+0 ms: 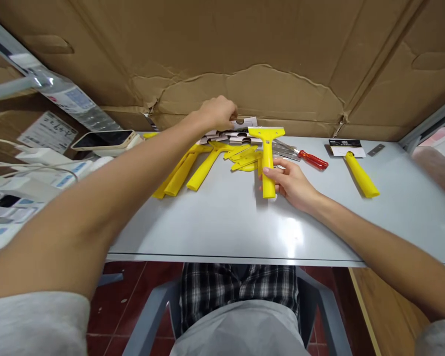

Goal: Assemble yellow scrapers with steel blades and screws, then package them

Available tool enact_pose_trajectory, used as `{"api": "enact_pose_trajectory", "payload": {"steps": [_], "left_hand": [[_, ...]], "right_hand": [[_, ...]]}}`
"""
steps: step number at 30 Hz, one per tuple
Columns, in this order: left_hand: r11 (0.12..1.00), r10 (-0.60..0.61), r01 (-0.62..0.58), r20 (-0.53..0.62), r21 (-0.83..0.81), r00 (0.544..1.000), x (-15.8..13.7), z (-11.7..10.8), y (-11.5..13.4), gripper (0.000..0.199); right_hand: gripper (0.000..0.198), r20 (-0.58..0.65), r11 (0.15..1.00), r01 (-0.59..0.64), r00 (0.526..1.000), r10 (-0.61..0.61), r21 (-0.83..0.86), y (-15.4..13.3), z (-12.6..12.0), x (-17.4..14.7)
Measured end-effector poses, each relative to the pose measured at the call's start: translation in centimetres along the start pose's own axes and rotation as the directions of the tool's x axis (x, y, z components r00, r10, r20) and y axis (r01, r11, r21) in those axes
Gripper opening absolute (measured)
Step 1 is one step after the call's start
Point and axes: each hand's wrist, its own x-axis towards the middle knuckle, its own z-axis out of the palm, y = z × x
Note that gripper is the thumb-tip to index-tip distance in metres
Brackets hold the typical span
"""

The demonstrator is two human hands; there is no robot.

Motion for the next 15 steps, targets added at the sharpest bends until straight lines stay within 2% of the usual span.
{"api": "enact_pose_trajectory", "payload": {"steps": [3, 6, 10, 12, 15], "left_hand": [[0.983, -0.011, 0.010, 0.005, 0.181, 1.000, 0.6, 0.2, 0.6, 0.034], [0.979, 0.020, -0.009, -0.051, 0.202, 0.998, 0.4, -0.4, 0.7, 0.027], [0.972, 0.135, -0.121, -0.060, 0.201, 0.989, 0.0, -0.3, 0.3, 0.036], [0.965, 0.136, -0.126, -0.027, 0.230, 0.990, 0.0, 0.2, 0.5, 0.044], [0.948, 0.118, -0.110, -0.007, 0.300, 0.993, 0.2, 0.8, 0.9, 0.045]], "right_hand": [[0.100, -0.010, 1.000, -0.010, 1.000, 0.010, 0.010, -0.2, 0.1, -0.1], [0.103, -0.013, 1.000, -0.014, 1.000, 0.015, 0.024, -0.2, 0.2, -0.1], [0.100, -0.008, 1.000, -0.010, 1.000, 0.010, 0.008, -0.2, 0.2, -0.1], [0.099, -0.019, 1.000, -0.005, 1.000, 0.005, 0.004, -0.1, 0.2, -0.1], [0.102, -0.038, 1.000, -0.003, 0.999, 0.004, 0.019, -0.2, 0.2, -0.1]]}}
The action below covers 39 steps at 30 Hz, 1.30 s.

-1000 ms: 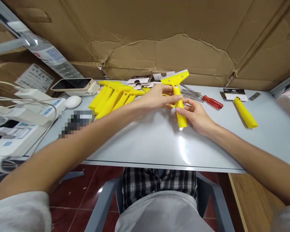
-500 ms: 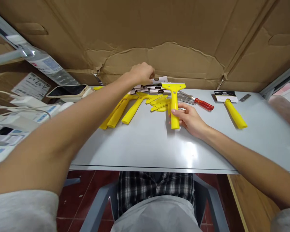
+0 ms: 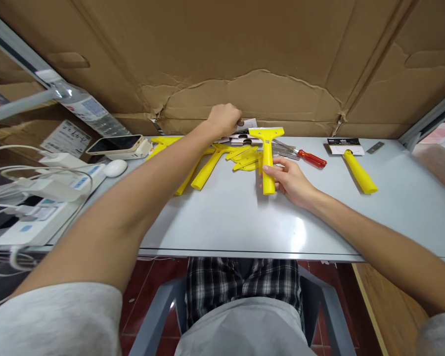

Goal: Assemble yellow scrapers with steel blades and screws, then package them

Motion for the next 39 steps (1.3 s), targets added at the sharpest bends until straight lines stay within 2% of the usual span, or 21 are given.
{"api": "enact_pose_trajectory", "payload": {"steps": [2, 7, 11, 14, 17, 19, 21, 22, 23, 25, 26, 27, 28, 30, 32, 36, 39], "left_hand": [[1.000, -0.002, 0.002, -0.003, 0.021, 1.000, 0.1, 0.2, 0.0, 0.044], [0.997, 0.074, -0.077, -0.074, -0.029, 0.995, -0.2, 0.9, -0.8, 0.040], [0.997, 0.068, -0.071, -0.077, -0.036, 0.995, -0.1, 2.0, -1.1, 0.042], [0.996, 0.069, -0.073, -0.082, -0.049, 0.994, 0.1, 2.1, -1.4, 0.045], [0.980, 0.041, -0.072, -0.163, -0.184, 0.986, -0.6, 0.9, -1.8, 0.043], [0.935, -0.044, -0.045, -0.241, -0.351, 0.970, -1.9, -0.2, -1.6, 0.038], [0.821, -0.196, 0.007, -0.271, -0.570, 0.943, -4.2, -1.0, -0.5, 0.036], [0.731, -0.263, 0.030, -0.241, -0.681, 0.934, -5.6, -1.3, 0.4, 0.032], [0.605, -0.305, 0.040, -0.185, -0.796, 0.934, -7.3, -1.4, 1.4, 0.028], [0.234, -0.349, 0.041, -0.044, -0.971, 0.936, -10.8, -1.3, 4.0, 0.029], [0.046, -0.316, 0.052, 0.034, -0.998, 0.948, -12.5, -1.2, 5.3, 0.034], [-0.088, -0.265, 0.091, 0.111, -0.992, 0.958, -14.1, -0.9, 6.6, 0.038], [-0.170, -0.206, 0.152, 0.186, -0.974, 0.961, -15.4, -0.7, 7.7, 0.042], [-0.256, -0.173, 0.183, 0.231, -0.949, 0.957, -17.3, -0.3, 9.5, 0.048], [-0.291, -0.207, 0.171, 0.236, -0.941, 0.949, -18.3, 0.1, 10.4, 0.073], [-0.354, -0.187, 0.194, 0.273, -0.915, 0.944, -18.7, 0.5, 10.8, 0.113], [-0.387, -0.187, 0.204, 0.293, -0.899, 0.938, -18.7, 0.4, 10.6, 0.131]], "right_hand": [[0.103, 0.001, 1.000, -0.004, 1.000, 0.004, 0.001, 0.0, 0.0, 0.0], [0.099, 0.014, 1.000, 0.002, 1.000, -0.001, -0.023, 0.2, -0.1, 0.1], [0.100, 0.015, 1.000, 0.010, 1.000, -0.010, -0.020, 0.2, -0.2, 0.2], [0.101, 0.009, 1.000, 0.008, 1.000, -0.008, -0.021, 0.1, -0.2, 0.1], [0.103, -0.008, 1.000, 0.011, 1.000, -0.011, -0.010, 0.2, -0.1, 0.1], [0.103, -0.019, 1.000, 0.019, 1.000, -0.019, -0.004, 0.2, -0.1, 0.2], [0.103, -0.030, 1.000, 0.029, 0.999, -0.029, 0.006, 0.4, -0.1, 0.3], [0.101, -0.037, 0.999, 0.035, 0.999, -0.035, 0.014, 0.4, -0.1, 0.3], [0.100, -0.047, 0.999, 0.044, 0.998, -0.043, 0.024, 0.5, -0.1, 0.3], [0.096, -0.071, 0.997, 0.069, 0.995, -0.066, 0.041, 0.5, -0.2, 0.4], [0.094, -0.087, 0.995, 0.083, 0.993, -0.079, 0.046, 0.4, -0.3, 0.4], [0.093, -0.102, 0.994, 0.095, 0.991, -0.089, 0.048, 0.3, -0.3, 0.4], [0.092, -0.114, 0.993, 0.104, 0.989, -0.098, 0.047, 0.2, -0.4, 0.4], [0.090, -0.138, 0.992, 0.120, 0.984, -0.115, 0.032, 0.0, -0.4, 0.4], [0.088, -0.151, 0.992, 0.130, 0.980, -0.127, 0.009, -0.1, -0.5, 0.4], [0.086, -0.155, 0.991, 0.134, 0.979, -0.132, 0.003, -0.1, -0.4, 0.4], [0.089, -0.153, 0.991, 0.129, 0.980, -0.124, 0.024, -0.2, -0.2, 0.3]]}}
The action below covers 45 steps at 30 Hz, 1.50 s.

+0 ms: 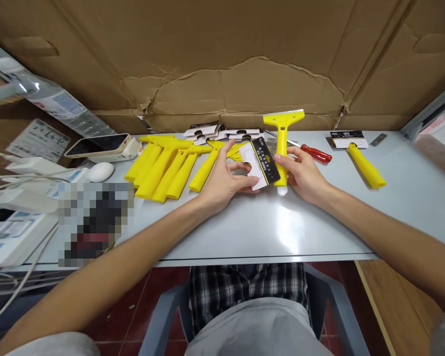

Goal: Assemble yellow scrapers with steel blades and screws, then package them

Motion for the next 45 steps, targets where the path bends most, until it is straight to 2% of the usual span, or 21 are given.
{"api": "enact_pose_trajectory", "payload": {"steps": [2, 6, 10, 18, 22, 25, 27, 33, 38, 42, 45], "left_hand": [[1.000, -0.010, 0.010, 0.012, -0.005, 1.000, 0.0, -0.1, 0.2, 0.132], [1.000, -0.029, 0.029, 0.041, 0.011, 0.999, 0.2, -0.3, 0.5, 0.122], [0.998, -0.022, 0.017, 0.070, 0.068, 0.997, 0.5, -0.5, 0.1, 0.103], [0.966, 0.148, -0.178, 0.166, 0.187, 0.975, 0.5, -1.0, -0.1, 0.079], [0.970, 0.092, -0.131, 0.196, 0.202, 0.976, 0.4, -0.9, 0.1, 0.057], [0.968, 0.050, -0.096, 0.196, 0.233, 0.979, 0.5, -0.9, 0.1, 0.052], [0.960, 0.078, -0.116, 0.154, 0.254, 0.985, 0.7, -1.1, 0.1, 0.051], [0.833, 0.294, -0.309, 0.107, 0.460, 0.950, 0.7, -1.4, 0.4, 0.037], [0.788, 0.317, -0.361, 0.175, 0.499, 0.932, 0.1, -1.4, 0.8, 0.035], [0.742, 0.313, -0.411, 0.270, 0.529, 0.911, 0.3, -1.4, 0.2, 0.034], [0.698, 0.351, -0.452, 0.284, 0.556, 0.892, 0.5, -1.4, -0.6, 0.033]], "right_hand": [[0.090, -0.005, 1.000, -0.012, 1.000, 0.012, -0.004, -0.1, 0.1, -0.1], [0.094, 0.013, 0.999, -0.039, 0.999, 0.039, -0.027, -0.3, 0.1, -0.4], [0.093, 0.035, 0.997, -0.059, 0.997, 0.061, -0.053, -0.1, 0.2, -0.4], [0.077, 0.027, 0.998, -0.059, 0.998, 0.059, -0.011, -0.2, 0.2, -0.4], [0.077, 0.022, 0.998, -0.053, 0.998, 0.054, -0.015, -0.3, 0.2, -0.3], [0.082, -0.007, 0.999, -0.029, 1.000, 0.028, -0.026, -0.7, 0.1, -0.3], [0.084, -0.039, 0.999, 0.014, 0.999, -0.016, -0.040, -1.1, -0.2, -0.1], [0.079, -0.112, 0.977, 0.143, 0.980, -0.162, -0.160, -2.6, -1.9, 0.5], [0.083, -0.193, 0.959, 0.226, 0.947, -0.257, -0.172, -3.3, -3.0, 1.3], [0.084, -0.170, 0.956, 0.214, 0.953, -0.249, -0.201, -3.1, -3.2, 1.4], [0.083, -0.126, 0.962, 0.157, 0.974, -0.188, -0.221, -2.7, -2.5, 0.8]]}}
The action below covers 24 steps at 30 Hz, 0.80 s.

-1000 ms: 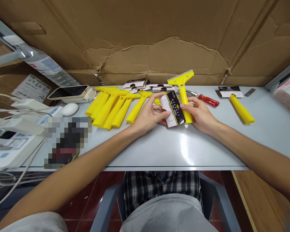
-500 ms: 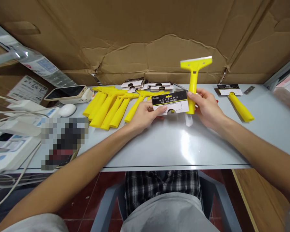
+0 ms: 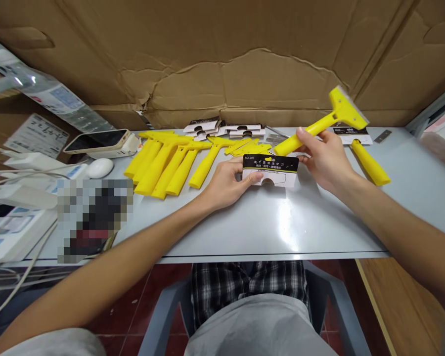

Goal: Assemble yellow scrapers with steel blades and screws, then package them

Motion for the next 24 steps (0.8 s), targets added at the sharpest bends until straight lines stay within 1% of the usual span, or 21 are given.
{"api": "enact_pose_trajectory", "payload": {"steps": [2, 4, 7, 10, 13, 16, 18, 20, 22, 24], "left_hand": [[0.999, 0.039, -0.039, -0.029, 0.011, 0.999, -0.1, 0.2, -0.2, 0.032], [0.999, 0.054, -0.054, -0.063, 0.009, 0.997, -0.1, 0.3, -0.2, 0.031], [0.999, 0.028, -0.031, -0.124, -0.021, 0.992, -0.2, 0.4, 0.0, 0.036], [0.985, -0.051, 0.030, -0.124, -0.170, 0.991, -0.4, 0.8, 0.4, 0.043], [0.907, -0.188, 0.154, -0.051, -0.393, 0.981, -0.6, 1.4, 0.9, 0.050], [0.771, -0.311, 0.260, 0.012, -0.581, 0.950, -0.9, 2.0, 1.3, 0.052], [0.685, -0.358, 0.289, 0.036, -0.669, 0.933, -1.0, 2.4, 1.3, 0.049], [0.641, -0.356, 0.272, 0.036, -0.718, 0.934, -1.1, 2.6, 1.2, 0.045], [0.646, -0.325, 0.238, 0.020, -0.725, 0.945, -1.1, 2.7, 1.0, 0.042], [0.660, -0.294, 0.214, 0.014, -0.720, 0.956, -1.1, 2.6, 0.9, 0.042]], "right_hand": [[0.082, 0.039, 0.999, -0.036, 0.999, 0.036, 0.002, 0.1, 0.6, -0.5], [0.082, 0.076, 0.998, -0.059, 0.995, 0.058, 0.016, 0.3, 1.1, -1.0], [0.082, 0.127, 0.996, -0.089, 0.988, 0.085, 0.027, 0.7, 1.6, -1.3], [0.080, 0.176, 0.989, -0.146, 0.974, 0.143, 0.001, 0.8, 1.7, -1.5], [0.077, 0.207, 0.975, -0.221, 0.954, 0.217, -0.004, 0.5, 2.0, -1.9], [0.069, 0.236, 0.959, -0.279, 0.936, 0.261, 0.044, 0.1, 2.4, -2.4], [0.064, 0.264, 0.950, -0.306, 0.923, 0.280, 0.064, 0.1, 2.6, -2.7], [0.060, 0.296, 0.941, -0.335, 0.904, 0.308, 0.044, 0.3, 2.7, -3.0], [0.059, 0.329, 0.931, -0.365, 0.880, 0.341, 0.011, 0.5, 2.7, -3.2], [0.061, 0.358, 0.929, -0.370, 0.867, 0.348, -0.005, 0.6, 2.6, -3.5]]}}
